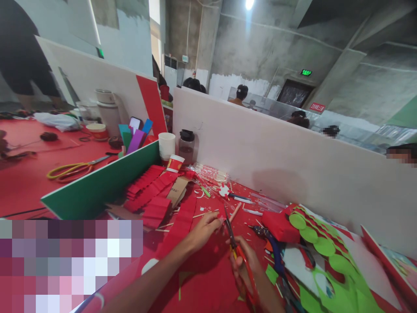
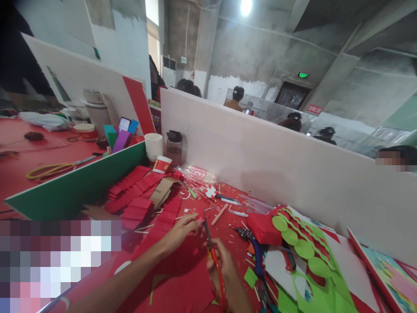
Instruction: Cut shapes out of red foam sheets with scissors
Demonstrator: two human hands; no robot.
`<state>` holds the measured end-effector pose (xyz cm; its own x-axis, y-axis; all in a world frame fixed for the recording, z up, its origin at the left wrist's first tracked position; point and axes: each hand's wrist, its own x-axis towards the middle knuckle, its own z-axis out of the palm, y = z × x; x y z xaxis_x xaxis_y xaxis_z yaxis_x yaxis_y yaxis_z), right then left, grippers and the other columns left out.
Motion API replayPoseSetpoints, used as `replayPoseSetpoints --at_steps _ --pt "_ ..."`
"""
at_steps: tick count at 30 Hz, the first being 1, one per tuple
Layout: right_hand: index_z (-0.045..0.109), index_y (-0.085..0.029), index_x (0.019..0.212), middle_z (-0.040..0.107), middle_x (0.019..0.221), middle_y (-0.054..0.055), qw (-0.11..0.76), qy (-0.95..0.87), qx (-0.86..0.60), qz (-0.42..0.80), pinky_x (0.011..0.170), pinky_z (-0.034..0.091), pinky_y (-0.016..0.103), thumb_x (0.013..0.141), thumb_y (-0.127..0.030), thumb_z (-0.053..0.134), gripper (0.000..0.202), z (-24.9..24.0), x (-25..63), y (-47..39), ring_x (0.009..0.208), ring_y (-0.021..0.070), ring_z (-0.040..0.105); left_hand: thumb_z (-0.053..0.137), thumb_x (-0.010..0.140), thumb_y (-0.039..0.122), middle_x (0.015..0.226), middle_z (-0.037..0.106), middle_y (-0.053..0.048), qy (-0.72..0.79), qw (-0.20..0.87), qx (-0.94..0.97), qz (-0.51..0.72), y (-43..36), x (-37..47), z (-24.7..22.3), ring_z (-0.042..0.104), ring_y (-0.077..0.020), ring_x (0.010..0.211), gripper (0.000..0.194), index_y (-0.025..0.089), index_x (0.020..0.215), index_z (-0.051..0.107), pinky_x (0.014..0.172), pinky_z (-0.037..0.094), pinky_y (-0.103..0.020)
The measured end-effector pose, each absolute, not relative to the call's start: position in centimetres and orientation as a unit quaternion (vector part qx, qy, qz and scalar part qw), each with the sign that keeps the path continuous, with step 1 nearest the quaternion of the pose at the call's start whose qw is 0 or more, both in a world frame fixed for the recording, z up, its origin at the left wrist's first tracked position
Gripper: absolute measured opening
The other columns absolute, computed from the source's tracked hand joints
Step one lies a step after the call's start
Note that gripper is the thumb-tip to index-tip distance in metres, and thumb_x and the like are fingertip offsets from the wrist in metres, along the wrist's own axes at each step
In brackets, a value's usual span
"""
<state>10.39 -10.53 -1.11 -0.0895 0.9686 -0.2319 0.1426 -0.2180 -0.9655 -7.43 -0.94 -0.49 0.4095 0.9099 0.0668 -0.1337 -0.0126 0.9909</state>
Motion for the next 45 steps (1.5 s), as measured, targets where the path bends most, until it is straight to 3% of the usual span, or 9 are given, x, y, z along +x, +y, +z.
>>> replayPoseSetpoints --at_steps 7,12,18,21,25,30,42,45 --pt "0.063 -0.024 0.114 0.048 0.070 -0.004 0.386 -0.499 -0.534 0.563 0.042 0.030 0.015 0.067 -0.081 0.069 0.074 -1.1 10.8 -10.6 0.050 0.0079 0.037 0.070 0.079 0.050 0.059 0.056 -0.001 0.322 0.622 0.570 0.431 -0.9 -7.6 0.5 0.051 -0.0130 0.058 0.041 0.016 0.061 0.056 0.060 0.036 -0.026" --pt "0.066 -0.026 0.110 0.050 0.071 -0.004 0.390 -0.454 -0.551 0.581 0.044 0.030 0.014 0.073 -0.063 0.076 0.054 -0.3 10.7 -10.9 0.053 0.0085 0.041 0.078 0.072 0.055 0.058 0.053 0.003 0.323 0.637 0.538 0.448 -1.1 -7.6 0.8 0.050 -0.0112 0.055 0.047 0.017 0.064 0.051 0.056 0.035 -0.023" --pt "0.066 -0.025 0.107 0.050 0.068 -0.006 0.404 -0.405 -0.543 0.614 0.047 0.034 0.013 0.068 -0.049 0.083 0.049 -0.1 10.4 -10.4 0.051 0.0067 0.041 0.073 0.078 0.056 0.060 0.053 0.002 0.327 0.614 0.552 0.459 -1.0 -7.7 0.7 0.048 -0.0116 0.057 0.042 0.017 0.071 0.059 0.059 0.035 -0.024" --pt "0.065 -0.023 0.105 0.046 0.063 -0.008 0.411 -0.401 -0.538 0.617 0.042 0.030 0.014 0.072 -0.053 0.078 0.046 -0.3 10.4 -10.1 0.045 0.0059 0.036 0.070 0.079 0.055 0.062 0.052 0.002 0.327 0.603 0.562 0.461 -1.0 -7.7 0.8 0.047 -0.0120 0.059 0.041 0.017 0.069 0.059 0.060 0.034 -0.025" --pt "0.063 -0.024 0.111 0.049 0.072 -0.006 0.401 -0.425 -0.530 0.615 0.042 0.033 0.014 0.072 -0.062 0.079 0.056 -0.8 10.6 -10.4 0.049 0.0064 0.042 0.068 0.081 0.054 0.062 0.051 0.002 0.336 0.601 0.560 0.460 -1.0 -7.5 0.8 0.047 -0.0122 0.059 0.040 0.017 0.070 0.058 0.060 0.034 -0.025" --pt "0.058 -0.023 0.114 0.045 0.068 -0.008 0.394 -0.494 -0.510 0.583 0.039 0.032 0.013 0.075 -0.077 0.067 0.067 -1.9 11.0 -10.2 0.045 0.0046 0.036 0.067 0.082 0.051 0.060 0.051 0.003 0.343 0.597 0.560 0.461 -0.9 -7.4 0.6 0.047 -0.0125 0.058 0.036 0.018 0.070 0.056 0.059 0.035 -0.025" --pt "0.056 -0.026 0.118 0.046 0.064 -0.009 0.400 -0.480 -0.510 0.591 0.038 0.031 0.015 0.074 -0.081 0.064 0.070 -2.2 10.5 -10.0 0.039 0.0042 0.035 0.066 0.082 0.051 0.061 0.050 0.003 0.343 0.583 0.576 0.459 -1.0 -7.5 0.7 0.047 -0.0123 0.058 0.037 0.018 0.070 0.056 0.060 0.034 -0.025" --pt "0.058 -0.026 0.119 0.043 0.057 -0.010 0.388 -0.476 -0.513 0.599 0.036 0.031 0.018 0.066 -0.083 0.068 0.078 -3.1 10.7 -9.0 0.033 0.0052 0.034 0.066 0.082 0.052 0.059 0.049 0.004 0.343 0.580 0.578 0.461 -1.0 -7.4 0.7 0.046 -0.0123 0.057 0.038 0.018 0.068 0.055 0.059 0.034 -0.026"
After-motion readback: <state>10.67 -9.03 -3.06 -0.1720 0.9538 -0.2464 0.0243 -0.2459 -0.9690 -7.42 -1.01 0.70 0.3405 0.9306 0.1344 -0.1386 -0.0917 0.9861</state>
